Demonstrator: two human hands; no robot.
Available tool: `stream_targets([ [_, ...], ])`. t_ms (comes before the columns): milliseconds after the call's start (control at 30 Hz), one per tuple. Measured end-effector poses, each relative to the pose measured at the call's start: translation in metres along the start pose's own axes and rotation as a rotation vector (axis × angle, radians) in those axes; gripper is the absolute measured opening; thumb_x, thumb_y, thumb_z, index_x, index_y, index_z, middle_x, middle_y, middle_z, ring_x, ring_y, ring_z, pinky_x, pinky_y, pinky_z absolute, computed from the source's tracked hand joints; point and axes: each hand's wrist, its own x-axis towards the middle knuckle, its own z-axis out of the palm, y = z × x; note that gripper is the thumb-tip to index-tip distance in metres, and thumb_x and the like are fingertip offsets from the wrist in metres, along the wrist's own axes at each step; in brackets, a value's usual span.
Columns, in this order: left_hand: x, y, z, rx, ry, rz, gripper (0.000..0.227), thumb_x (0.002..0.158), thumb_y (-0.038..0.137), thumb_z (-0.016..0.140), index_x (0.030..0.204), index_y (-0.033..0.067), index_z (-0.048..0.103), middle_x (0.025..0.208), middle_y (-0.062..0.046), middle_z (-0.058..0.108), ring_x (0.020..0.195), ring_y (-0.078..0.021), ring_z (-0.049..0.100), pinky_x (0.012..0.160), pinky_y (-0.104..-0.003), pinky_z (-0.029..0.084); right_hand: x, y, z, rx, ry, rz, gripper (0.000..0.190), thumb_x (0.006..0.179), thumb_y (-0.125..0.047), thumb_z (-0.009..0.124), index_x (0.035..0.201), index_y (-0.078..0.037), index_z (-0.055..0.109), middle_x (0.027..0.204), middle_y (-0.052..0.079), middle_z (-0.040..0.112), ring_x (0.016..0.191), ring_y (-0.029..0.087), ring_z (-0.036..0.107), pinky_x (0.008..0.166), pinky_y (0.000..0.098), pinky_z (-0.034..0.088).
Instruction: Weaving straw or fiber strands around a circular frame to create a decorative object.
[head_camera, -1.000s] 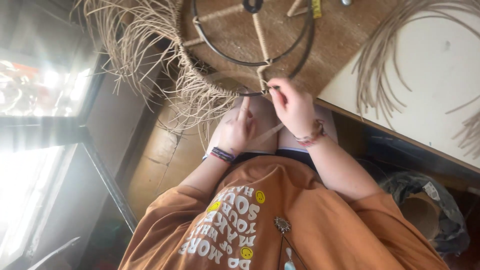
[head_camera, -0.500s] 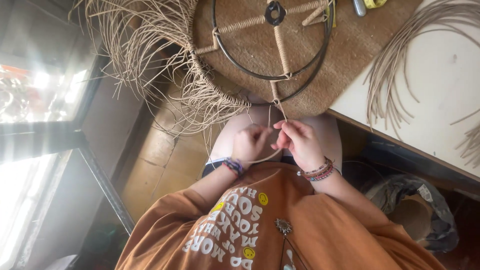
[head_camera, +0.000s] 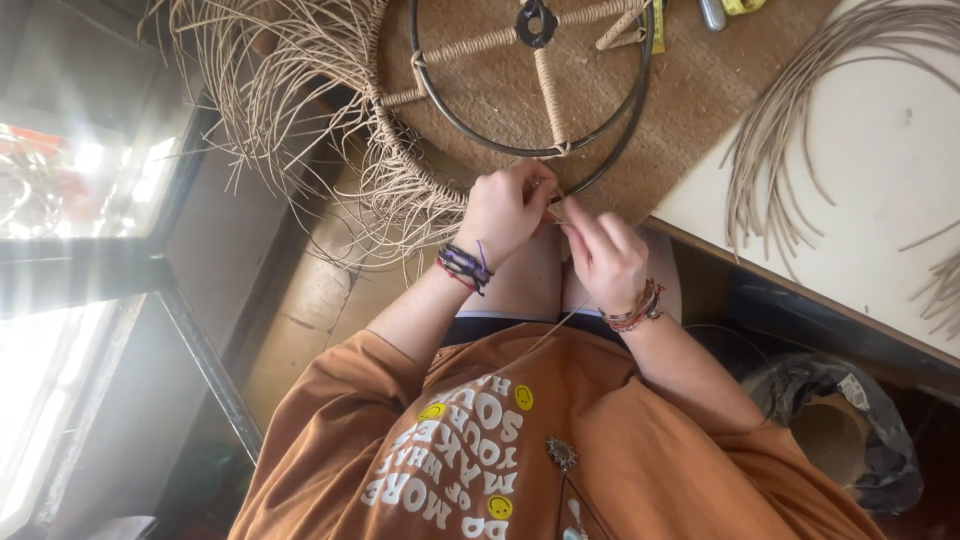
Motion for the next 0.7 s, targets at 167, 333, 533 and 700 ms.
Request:
stream_targets([
  [167,-0.032,0.028,-0.049,-0.628,-0.093,-0.091,0.043,0.098,0.041,0.048,0.126,0.0080,0.050,0.086,-0.016,0.075,0.063,-0.0211,0.075,0.053,-0.032,0.063,0.013,0.000,-0.005,0.363,-0.239,0.217,0.009,0.099,-0.020,0.072,0.103,-0.017,0.080,0.078,-0.004,0.065,0.070,0.019,0.068,0.062,0.0293,0.056],
  [333,-0.069,0.002,-0.036,-0.819,-0.068,-0.017,0.070,0.103,0.063,0.030,0.138,0.0037,0.042,0.098,-0.023,0.074,0.063,-0.0163,0.064,0.045,-0.022,0.046,0.013,-0.011,0.001,1.089,-0.380,0.819,0.017,0.104,-0.009,0.059,0.104,0.001,0.074,0.057,-0.004,0.049,0.056,0.000,0.042,0.049,0.0158,0.036],
  [533,-0.113,0.024,-0.080,0.386,-0.135,0.047,0.041,0.098,0.030,0.055,0.139,0.0273,0.053,0.083,-0.012,0.075,0.077,-0.0372,0.073,0.070,-0.051,0.061,-0.003,-0.009,0.018,1.173,-0.297,0.995,0.018,0.102,-0.010,0.063,0.110,0.003,0.073,0.074,0.003,0.065,0.056,-0.003,0.040,0.045,0.0156,0.034],
  [700,-0.121,0.006,-0.079,0.085,-0.254,0.225,0.051,0.094,0.034,0.059,0.143,0.0225,0.051,0.093,-0.011,0.073,0.089,-0.0380,0.071,0.083,-0.050,0.059,-0.012,-0.017,0.027,1.240,-0.241,1.054,0.016,0.103,-0.007,0.064,0.112,0.004,0.071,0.064,-0.002,0.050,0.056,-0.005,0.038,0.047,0.0097,0.031],
])
